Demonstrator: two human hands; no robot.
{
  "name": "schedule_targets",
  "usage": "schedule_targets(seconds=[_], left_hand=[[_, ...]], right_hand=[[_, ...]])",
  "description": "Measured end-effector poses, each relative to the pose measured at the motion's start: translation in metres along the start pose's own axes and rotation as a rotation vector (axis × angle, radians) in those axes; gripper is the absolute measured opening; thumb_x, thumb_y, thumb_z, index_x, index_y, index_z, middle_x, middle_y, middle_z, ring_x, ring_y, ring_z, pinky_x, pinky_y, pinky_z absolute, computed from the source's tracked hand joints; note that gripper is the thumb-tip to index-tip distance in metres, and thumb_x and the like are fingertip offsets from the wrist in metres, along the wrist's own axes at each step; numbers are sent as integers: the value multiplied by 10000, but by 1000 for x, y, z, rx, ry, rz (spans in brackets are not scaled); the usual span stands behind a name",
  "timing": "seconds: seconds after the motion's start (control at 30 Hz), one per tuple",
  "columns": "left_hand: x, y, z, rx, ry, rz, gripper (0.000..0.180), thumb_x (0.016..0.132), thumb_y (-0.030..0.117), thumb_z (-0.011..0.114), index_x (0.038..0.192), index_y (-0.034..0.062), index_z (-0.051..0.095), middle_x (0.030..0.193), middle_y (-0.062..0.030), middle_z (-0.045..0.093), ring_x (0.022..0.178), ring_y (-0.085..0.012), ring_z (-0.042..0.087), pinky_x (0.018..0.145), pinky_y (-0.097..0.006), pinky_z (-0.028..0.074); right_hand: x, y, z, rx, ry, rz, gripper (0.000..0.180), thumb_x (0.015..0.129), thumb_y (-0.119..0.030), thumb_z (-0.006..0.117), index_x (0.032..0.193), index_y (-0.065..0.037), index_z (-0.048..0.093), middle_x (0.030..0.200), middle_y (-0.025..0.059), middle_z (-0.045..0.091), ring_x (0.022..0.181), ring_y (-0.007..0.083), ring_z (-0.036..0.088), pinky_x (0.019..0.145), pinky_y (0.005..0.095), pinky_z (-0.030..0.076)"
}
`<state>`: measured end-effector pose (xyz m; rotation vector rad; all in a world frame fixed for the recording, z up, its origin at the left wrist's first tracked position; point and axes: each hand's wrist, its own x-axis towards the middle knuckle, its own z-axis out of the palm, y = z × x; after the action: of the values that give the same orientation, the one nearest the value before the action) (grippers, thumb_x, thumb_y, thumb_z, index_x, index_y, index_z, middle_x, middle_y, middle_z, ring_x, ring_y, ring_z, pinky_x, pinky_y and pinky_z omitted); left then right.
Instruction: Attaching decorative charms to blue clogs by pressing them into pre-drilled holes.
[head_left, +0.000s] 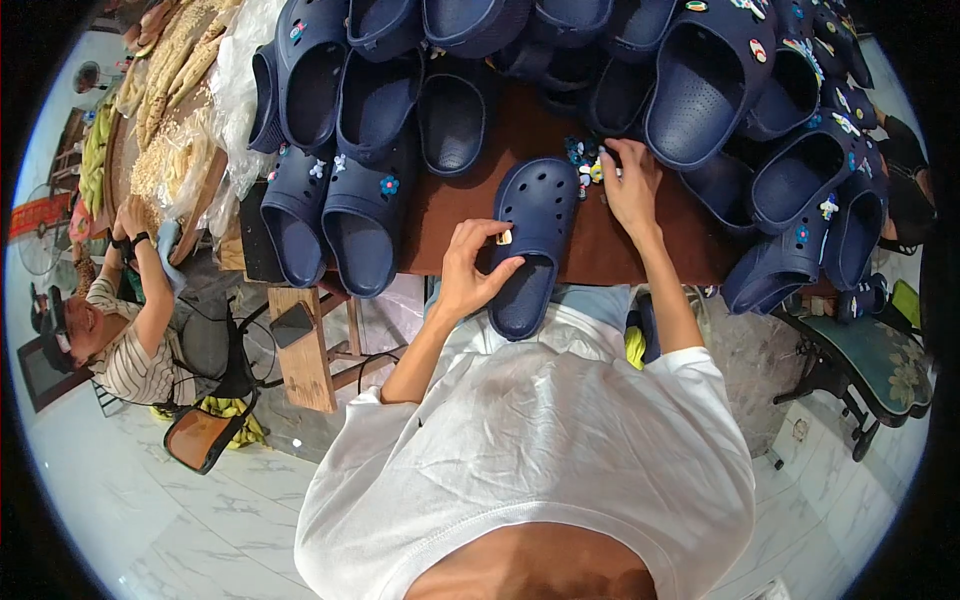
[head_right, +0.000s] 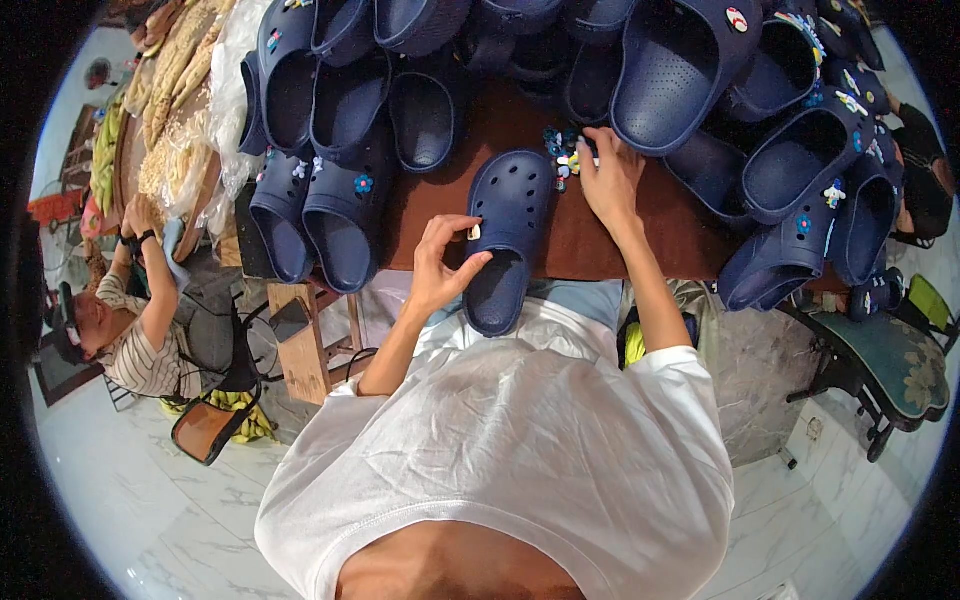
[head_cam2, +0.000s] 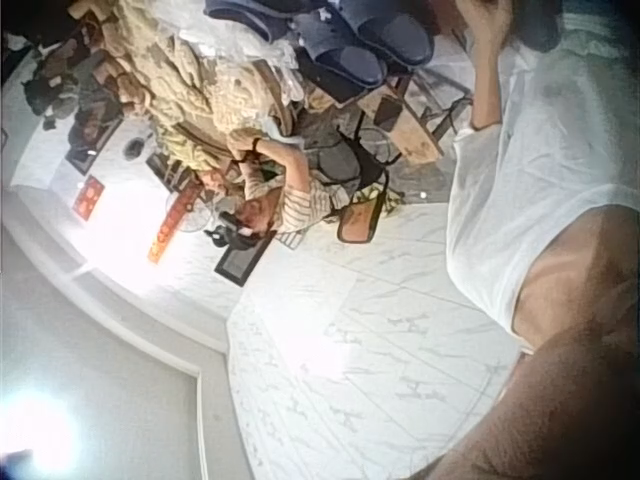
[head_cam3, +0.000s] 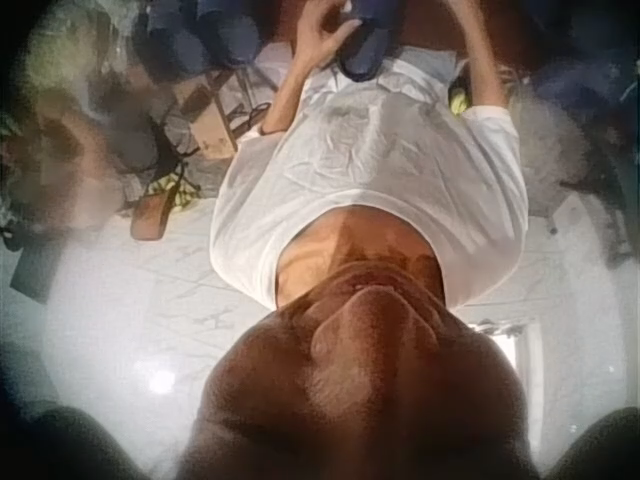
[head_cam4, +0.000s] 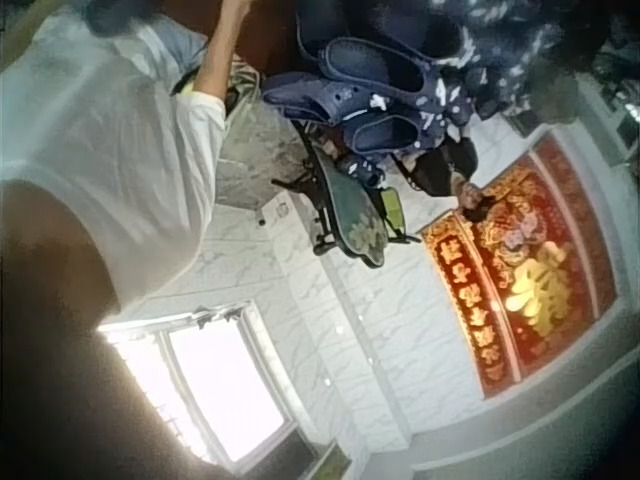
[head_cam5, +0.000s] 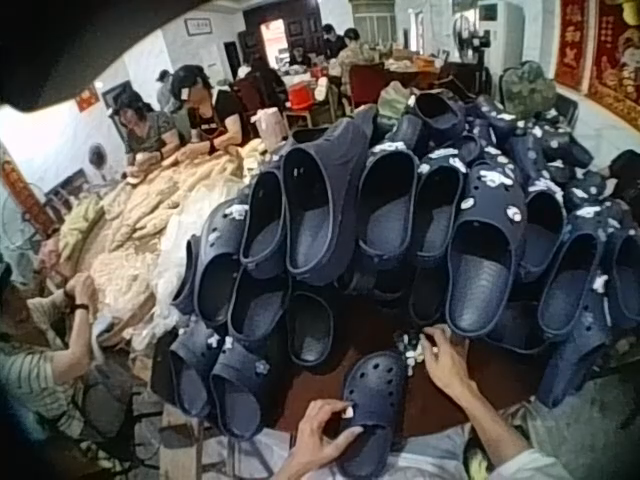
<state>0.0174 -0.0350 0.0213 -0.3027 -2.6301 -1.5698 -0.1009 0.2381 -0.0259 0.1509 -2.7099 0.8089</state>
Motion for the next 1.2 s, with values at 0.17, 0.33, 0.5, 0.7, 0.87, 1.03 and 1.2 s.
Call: schedule_targets(seconds=[0.17, 0.33, 0.5, 0.7, 0.87, 1.03, 1.2], left_hand=[[1, 1, -1, -52, -2, -26, 437, 757, 203, 847, 1113, 25, 669, 1094, -121, 666, 986, -254, 619, 837, -350, 518], [-2, -3, 0, -82, 17, -41, 440, 754, 175, 864, 1112, 17, 662, 1121, -114, 667, 1021, -227, 638, 858, -341, 533], [-2, -5, -2, -140, -30, -155, 420, 770, 139, 872, 1095, -12, 653, 1120, -102, 660, 1034, -188, 658, 880, -308, 546], [-5, -4, 3, -123, 4, -160, 420, 750, 115, 885, 1090, 11, 661, 1071, -80, 654, 972, -167, 646, 839, -292, 540], [-2, 0, 12, -151, 104, -108, 395, 699, 155, 899, 1007, 48, 676, 977, -79, 670, 863, -219, 634, 737, -322, 537], [-14, -13, 19, -215, 145, -136, 304, 727, 78, 871, 956, 31, 677, 960, -78, 664, 851, -184, 628, 711, -277, 519], [-16, -14, 29, -420, 229, -157, 220, 777, 44, 838, 943, 28, 695, 951, -51, 668, 832, -118, 626, 672, -242, 502]], right_hand=[[7, 0, 24, -18, -55, 104, 244, 963, -250, 597, 1133, -86, 656, 1131, 112, 630, 1155, 340, 532, 999, 503, 371], [5, -2, 25, 64, -131, -102, 234, 968, -212, 571, 1151, -98, 663, 1117, 113, 653, 1139, 326, 546, 991, 483, 374], [-1, -8, 12, 46, -28, -71, 218, 975, -206, 564, 1129, -99, 676, 1165, 98, 655, 1139, 307, 565, 987, 472, 381], [-39, -72, -41, 349, -144, -137, 244, 905, -167, 661, 1131, -76, 661, 1198, 110, 641, 1164, 302, 572, 1007, 455, 391], [-93, -109, -28, 366, -250, -223, 420, 885, -216, 705, 1272, -89, 602, 1341, 151, 539, 1295, 363, 478, 1044, 478, 374], [-108, -104, 3, 290, -50, -279, 492, 913, -284, 695, 1341, -96, 542, 1388, 156, 503, 1326, 379, 437, 1058, 493, 351], [-108, -106, 1, 295, 1, -255, 477, 902, -249, 698, 1332, -108, 547, 1383, 158, 502, 1324, 376, 437, 1054, 492, 349]])
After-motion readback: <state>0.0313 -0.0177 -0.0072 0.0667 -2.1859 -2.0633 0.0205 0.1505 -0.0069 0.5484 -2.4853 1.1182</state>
